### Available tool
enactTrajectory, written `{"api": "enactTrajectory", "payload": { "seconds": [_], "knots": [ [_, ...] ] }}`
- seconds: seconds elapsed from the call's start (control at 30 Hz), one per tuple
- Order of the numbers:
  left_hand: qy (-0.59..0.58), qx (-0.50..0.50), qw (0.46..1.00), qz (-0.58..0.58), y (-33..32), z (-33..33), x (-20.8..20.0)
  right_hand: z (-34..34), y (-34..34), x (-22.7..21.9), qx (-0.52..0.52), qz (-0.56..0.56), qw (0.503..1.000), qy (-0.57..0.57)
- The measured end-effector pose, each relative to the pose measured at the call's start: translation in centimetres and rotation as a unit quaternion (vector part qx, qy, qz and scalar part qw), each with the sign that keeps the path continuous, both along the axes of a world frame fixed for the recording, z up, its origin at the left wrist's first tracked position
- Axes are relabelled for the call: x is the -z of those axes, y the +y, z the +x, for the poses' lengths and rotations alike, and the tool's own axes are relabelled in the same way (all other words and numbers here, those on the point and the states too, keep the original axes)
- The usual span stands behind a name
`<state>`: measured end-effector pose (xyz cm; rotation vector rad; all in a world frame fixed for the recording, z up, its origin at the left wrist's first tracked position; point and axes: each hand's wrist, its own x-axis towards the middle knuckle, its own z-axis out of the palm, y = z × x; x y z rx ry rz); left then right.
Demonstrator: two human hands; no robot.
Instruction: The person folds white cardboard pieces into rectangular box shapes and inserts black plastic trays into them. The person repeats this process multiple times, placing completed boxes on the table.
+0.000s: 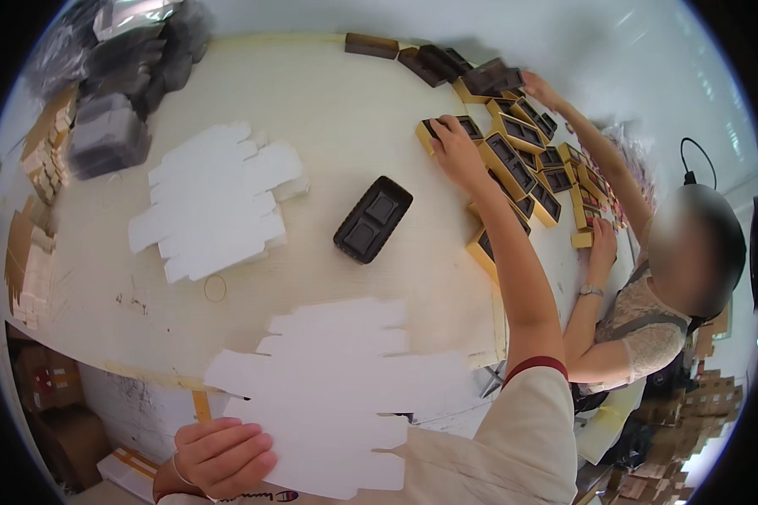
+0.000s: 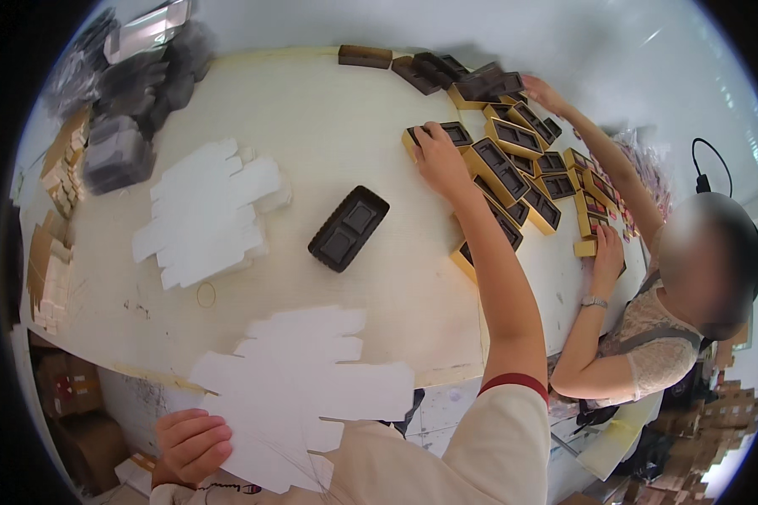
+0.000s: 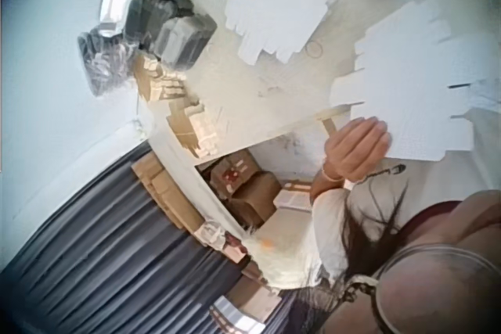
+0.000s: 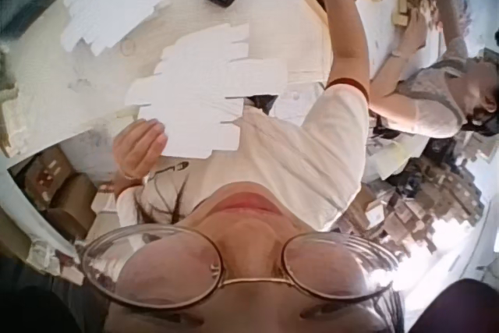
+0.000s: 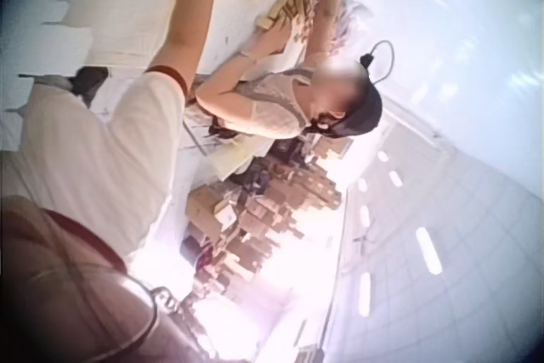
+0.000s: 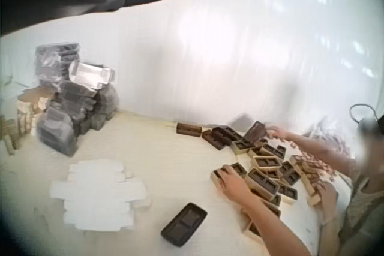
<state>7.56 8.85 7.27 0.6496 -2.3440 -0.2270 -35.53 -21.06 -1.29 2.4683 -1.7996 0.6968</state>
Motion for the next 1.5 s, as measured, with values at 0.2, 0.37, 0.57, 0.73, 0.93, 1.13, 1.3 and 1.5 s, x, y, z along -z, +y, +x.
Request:
{"api": "enactTrajectory", "payload": {
  "seconds": [0.2,0.37,0.57,0.73,0.93,1.13,1.3,1.5],
  "knots": [
    [-0.033,-0.004,0.998,-0.045,1.6,-2.2,0.5,1.1,-0.5,-0.7,0.013,0.083,0.992,0.095],
    [0.006,-0.020,0.991,-0.134,0.9,-6.8,4.4,-0.1,0.4,-1.9,-0.006,-0.021,1.000,0.004],
    [0.014,-0.033,0.994,-0.099,1.7,-8.3,8.0,1.7,10.3,-5.2,-0.026,-0.136,0.984,-0.113],
    [0.024,-0.034,0.995,-0.088,1.6,-9.3,9.0,1.9,15.6,-4.0,-0.029,-0.087,0.991,-0.094],
    [-0.025,-0.073,0.997,0.001,1.7,-9.9,10.4,6.6,25.7,-5.8,-0.226,0.047,0.970,-0.077],
    [0.028,-0.074,0.991,0.110,0.8,-9.1,10.3,9.5,32.2,0.3,-0.241,0.025,0.967,-0.078],
    [-0.017,-0.183,0.972,0.148,-0.8,-10.4,9.5,12.4,30.4,2.4,-0.064,0.001,0.984,-0.169],
    [-0.038,-0.090,0.995,0.003,-0.3,-9.8,10.5,12.2,32.8,2.7,-0.123,-0.079,0.988,-0.047]
  ]
}}
